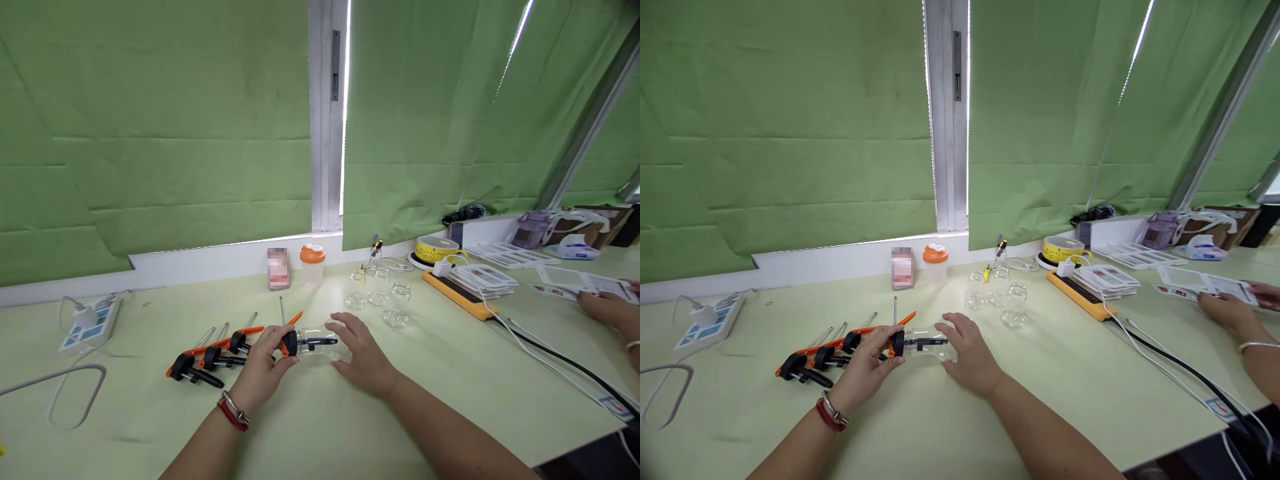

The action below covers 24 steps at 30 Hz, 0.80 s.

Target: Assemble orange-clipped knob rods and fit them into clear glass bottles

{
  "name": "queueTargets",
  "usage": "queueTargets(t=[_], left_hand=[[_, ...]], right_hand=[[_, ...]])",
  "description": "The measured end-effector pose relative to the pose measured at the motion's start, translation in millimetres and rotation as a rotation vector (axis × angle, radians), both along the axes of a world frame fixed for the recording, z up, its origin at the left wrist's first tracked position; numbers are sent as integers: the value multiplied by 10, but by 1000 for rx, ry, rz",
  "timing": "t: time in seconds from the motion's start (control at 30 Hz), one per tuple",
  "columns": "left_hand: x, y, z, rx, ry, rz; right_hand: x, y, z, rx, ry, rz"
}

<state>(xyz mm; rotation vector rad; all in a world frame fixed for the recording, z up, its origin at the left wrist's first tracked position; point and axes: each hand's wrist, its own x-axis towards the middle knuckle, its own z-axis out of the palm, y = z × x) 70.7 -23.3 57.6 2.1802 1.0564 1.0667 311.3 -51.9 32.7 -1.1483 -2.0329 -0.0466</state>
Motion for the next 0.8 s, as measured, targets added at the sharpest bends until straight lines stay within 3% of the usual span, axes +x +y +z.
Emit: queueTargets(t=[0.3,0.5,0.63,0.8], left_hand=[[-11,51,-74,-197,-105,-44],[-19,-10,68,-349,-209,-148],[-29,-22,120,-430,-210,-99],[-10,0,70,-556,-421,-78]], right_hand=[[12,16,10,50,9,83],[8,-15,31,54,6,97],[-1,-32,36,85,-13,102],[-23,-26,43,156,-16,160]])
